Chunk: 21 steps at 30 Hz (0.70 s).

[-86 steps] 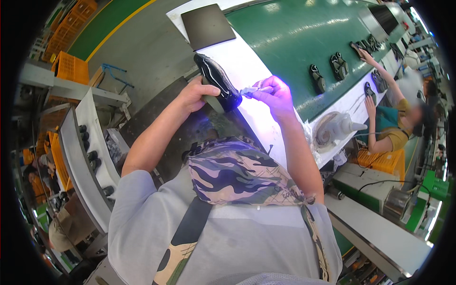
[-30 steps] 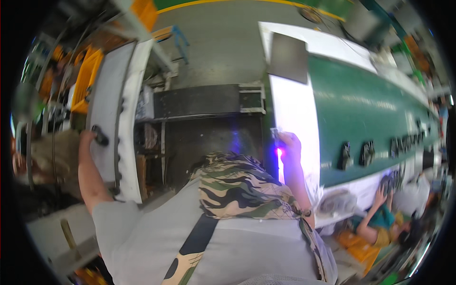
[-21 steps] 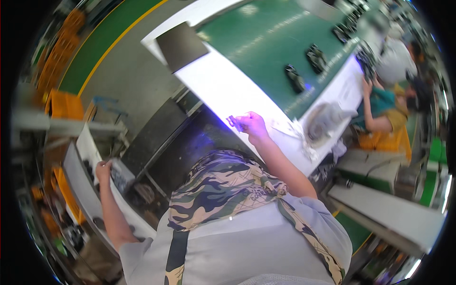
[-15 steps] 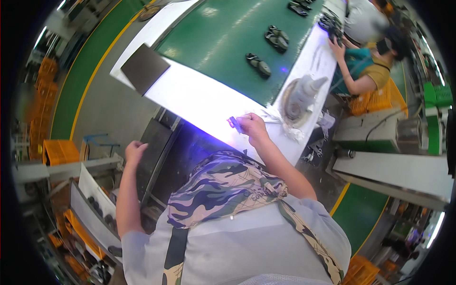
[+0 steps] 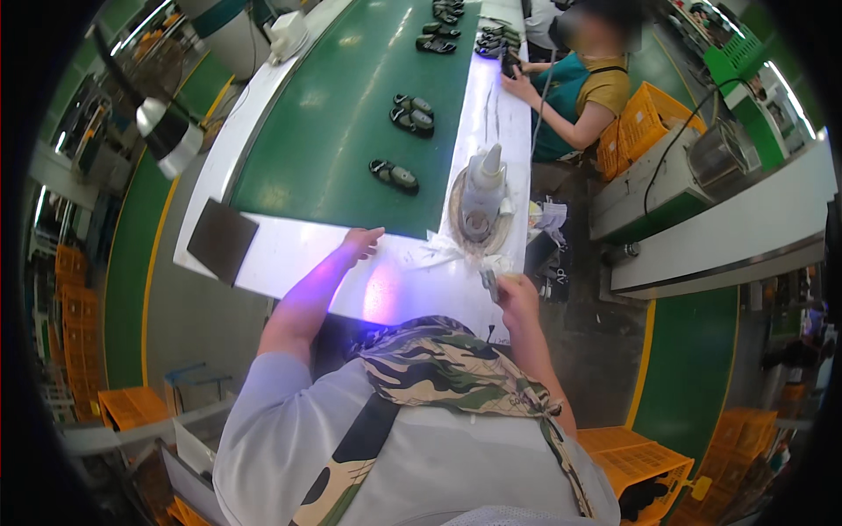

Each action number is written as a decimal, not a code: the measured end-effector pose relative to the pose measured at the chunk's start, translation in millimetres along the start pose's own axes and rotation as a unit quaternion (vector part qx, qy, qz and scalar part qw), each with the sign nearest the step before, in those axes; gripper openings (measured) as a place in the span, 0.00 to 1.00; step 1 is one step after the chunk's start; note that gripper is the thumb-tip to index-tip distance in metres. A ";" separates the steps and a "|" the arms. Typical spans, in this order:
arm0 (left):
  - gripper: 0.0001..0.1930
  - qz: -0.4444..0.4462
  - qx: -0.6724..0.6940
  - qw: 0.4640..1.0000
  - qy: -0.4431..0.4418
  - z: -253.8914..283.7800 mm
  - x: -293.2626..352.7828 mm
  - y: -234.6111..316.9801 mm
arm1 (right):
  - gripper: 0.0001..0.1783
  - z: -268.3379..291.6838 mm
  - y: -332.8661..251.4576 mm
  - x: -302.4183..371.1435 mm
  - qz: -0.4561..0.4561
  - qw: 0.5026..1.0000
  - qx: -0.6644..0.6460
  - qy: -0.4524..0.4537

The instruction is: Applying glue or sealant to the edges of shoes on an assembly line.

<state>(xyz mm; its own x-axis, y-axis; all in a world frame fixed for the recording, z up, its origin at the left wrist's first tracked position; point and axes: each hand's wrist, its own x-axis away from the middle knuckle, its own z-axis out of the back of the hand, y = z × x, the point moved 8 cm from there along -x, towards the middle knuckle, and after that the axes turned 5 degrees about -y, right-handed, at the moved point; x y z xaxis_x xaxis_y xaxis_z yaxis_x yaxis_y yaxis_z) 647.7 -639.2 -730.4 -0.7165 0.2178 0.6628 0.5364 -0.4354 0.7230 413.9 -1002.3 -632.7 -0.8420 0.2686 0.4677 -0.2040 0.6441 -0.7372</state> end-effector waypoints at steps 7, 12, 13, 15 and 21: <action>0.45 0.031 0.147 0.988 -0.019 -25.8 -71.2 77.6 | 0.08 39.9 15.3 22.8 0.036 0.990 -0.089 0.102; 0.55 0.114 0.260 0.958 -0.036 -26.0 -105.9 91.8 | 0.08 34.3 31.8 22.0 0.025 0.983 -0.103 0.147; 0.55 0.131 0.269 0.953 -0.038 -25.6 -111.4 92.1 | 0.08 31.2 32.9 21.9 0.023 0.982 -0.099 0.160; 0.55 0.127 0.273 0.953 -0.046 -25.3 -123.1 93.5 | 0.09 23.5 37.7 19.7 0.023 0.981 -0.094 0.166; 0.45 0.165 0.244 0.955 -0.028 -26.8 -160.4 100.4 | 0.10 14.9 38.4 30.6 0.039 0.976 -0.094 0.195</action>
<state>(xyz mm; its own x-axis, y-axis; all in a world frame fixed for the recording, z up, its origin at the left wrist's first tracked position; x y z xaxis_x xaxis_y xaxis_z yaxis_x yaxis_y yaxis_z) 804.5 -741.2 -769.4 -0.4551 0.1908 0.8698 0.8827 -0.0320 0.4689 372.8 -980.0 -653.9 -0.5895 0.5506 0.5910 -0.0218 0.7206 -0.6930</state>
